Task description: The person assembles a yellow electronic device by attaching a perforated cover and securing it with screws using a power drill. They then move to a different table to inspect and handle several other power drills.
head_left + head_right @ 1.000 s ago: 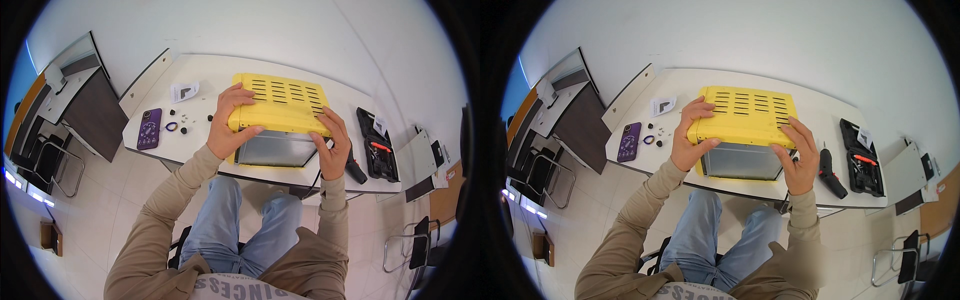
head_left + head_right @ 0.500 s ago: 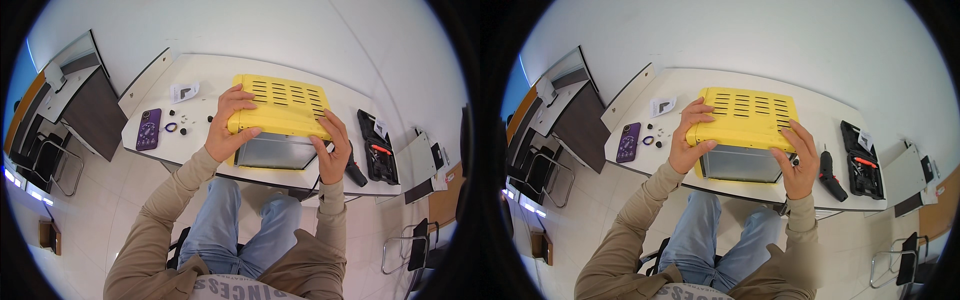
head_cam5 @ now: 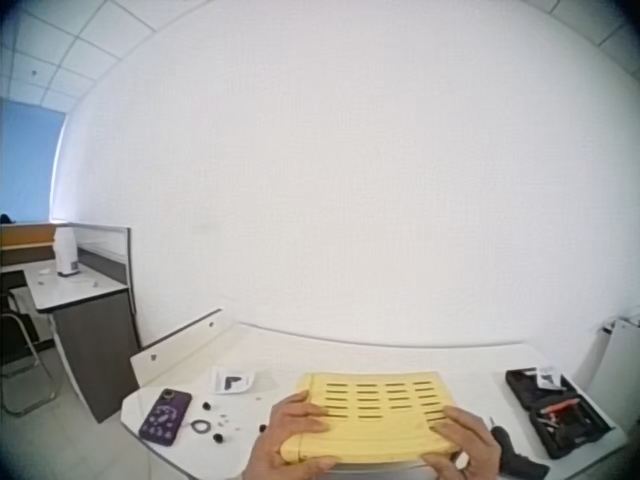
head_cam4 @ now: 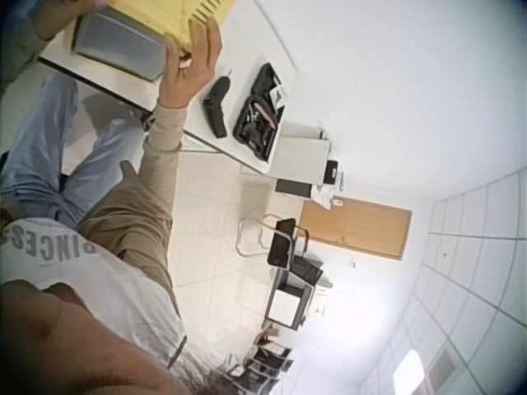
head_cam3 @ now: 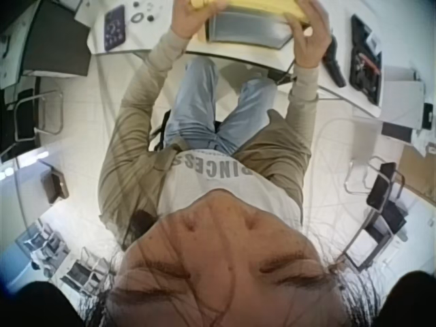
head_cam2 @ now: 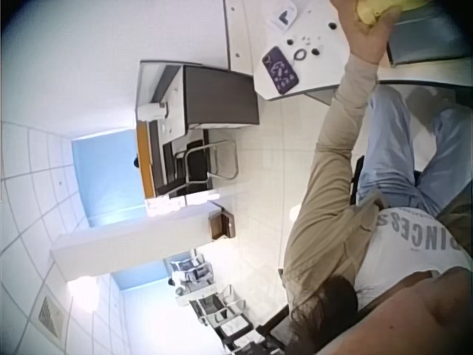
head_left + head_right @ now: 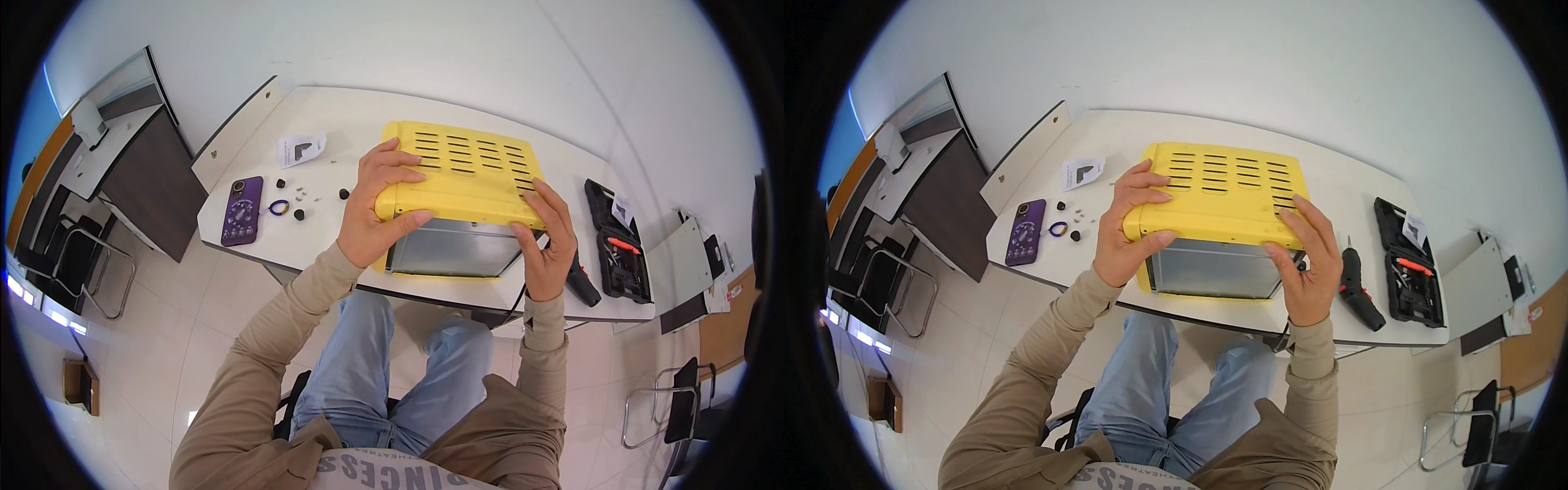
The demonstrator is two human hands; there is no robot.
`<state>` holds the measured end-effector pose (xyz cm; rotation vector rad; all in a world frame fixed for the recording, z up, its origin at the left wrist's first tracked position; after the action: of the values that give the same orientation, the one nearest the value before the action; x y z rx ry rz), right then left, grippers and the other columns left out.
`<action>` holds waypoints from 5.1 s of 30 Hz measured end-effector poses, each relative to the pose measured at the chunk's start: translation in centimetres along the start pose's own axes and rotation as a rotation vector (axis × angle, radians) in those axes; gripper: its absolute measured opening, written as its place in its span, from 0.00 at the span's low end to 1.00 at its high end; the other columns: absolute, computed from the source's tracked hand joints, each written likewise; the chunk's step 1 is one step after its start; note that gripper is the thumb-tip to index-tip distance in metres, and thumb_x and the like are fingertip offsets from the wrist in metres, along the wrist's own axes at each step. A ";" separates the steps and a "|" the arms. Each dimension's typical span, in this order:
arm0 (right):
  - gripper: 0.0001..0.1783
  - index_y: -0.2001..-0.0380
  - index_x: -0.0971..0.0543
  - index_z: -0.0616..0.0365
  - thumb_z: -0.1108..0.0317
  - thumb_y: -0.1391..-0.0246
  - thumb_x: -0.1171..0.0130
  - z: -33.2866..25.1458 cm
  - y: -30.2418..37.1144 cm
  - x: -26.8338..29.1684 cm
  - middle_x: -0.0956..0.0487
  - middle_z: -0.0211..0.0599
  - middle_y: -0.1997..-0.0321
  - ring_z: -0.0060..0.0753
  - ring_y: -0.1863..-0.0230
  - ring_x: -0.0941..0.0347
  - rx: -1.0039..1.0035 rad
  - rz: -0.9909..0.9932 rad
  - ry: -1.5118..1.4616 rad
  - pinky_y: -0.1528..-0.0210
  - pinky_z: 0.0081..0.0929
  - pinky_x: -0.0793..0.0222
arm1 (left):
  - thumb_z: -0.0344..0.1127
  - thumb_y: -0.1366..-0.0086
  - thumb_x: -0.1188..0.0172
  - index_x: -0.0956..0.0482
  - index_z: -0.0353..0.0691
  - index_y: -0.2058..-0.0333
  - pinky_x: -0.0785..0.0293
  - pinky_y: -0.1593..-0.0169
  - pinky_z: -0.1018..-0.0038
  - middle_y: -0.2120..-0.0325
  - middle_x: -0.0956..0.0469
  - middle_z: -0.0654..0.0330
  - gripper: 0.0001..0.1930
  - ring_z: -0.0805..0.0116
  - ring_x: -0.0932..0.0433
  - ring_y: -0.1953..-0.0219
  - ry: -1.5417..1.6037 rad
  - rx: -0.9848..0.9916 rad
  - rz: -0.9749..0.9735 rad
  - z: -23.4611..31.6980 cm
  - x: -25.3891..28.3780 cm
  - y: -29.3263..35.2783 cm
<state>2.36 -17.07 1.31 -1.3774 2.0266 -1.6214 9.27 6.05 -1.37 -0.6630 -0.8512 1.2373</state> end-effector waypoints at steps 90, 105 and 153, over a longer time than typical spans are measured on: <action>0.18 0.54 0.21 0.61 0.73 0.50 0.34 2.6 1.3 1.4 0.27 0.49 0.41 0.41 0.45 0.27 -0.154 0.060 -0.226 0.45 0.30 0.32 | 0.37 0.47 0.38 0.25 0.37 0.56 0.48 0.33 0.57 0.47 0.30 0.52 0.19 0.47 0.44 0.33 -0.043 0.038 0.025 -0.1 0.0 -0.1; 0.21 0.51 0.23 0.58 0.73 0.50 0.35 1.2 1.6 0.7 0.30 0.48 0.38 0.48 0.43 0.28 -0.062 0.066 -0.239 0.43 0.35 0.31 | 0.31 0.44 0.38 0.25 0.40 0.53 0.49 0.32 0.59 0.42 0.31 0.54 0.18 0.48 0.49 0.29 -0.033 0.112 -0.120 0.2 0.8 -0.6; 0.37 0.38 0.39 0.47 0.78 0.50 0.36 4.7 3.4 -0.4 0.35 0.34 0.39 0.33 0.46 0.31 -0.349 -0.074 -0.421 0.61 0.23 0.21 | 0.31 0.44 0.37 0.25 0.39 0.55 0.47 0.33 0.59 0.41 0.33 0.52 0.17 0.47 0.48 0.30 0.000 0.080 0.055 0.1 -1.4 -0.7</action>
<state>3.85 -20.02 -3.53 -1.7488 2.0706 -0.9155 9.44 4.55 -1.06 -0.6250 -0.7840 1.3142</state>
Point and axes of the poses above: each hand's wrist, its own y-axis away from the middle knuckle, its own x-axis out of the back of the hand, z = x × y, the point moved 10 cm from there along -y, towards the middle knuckle
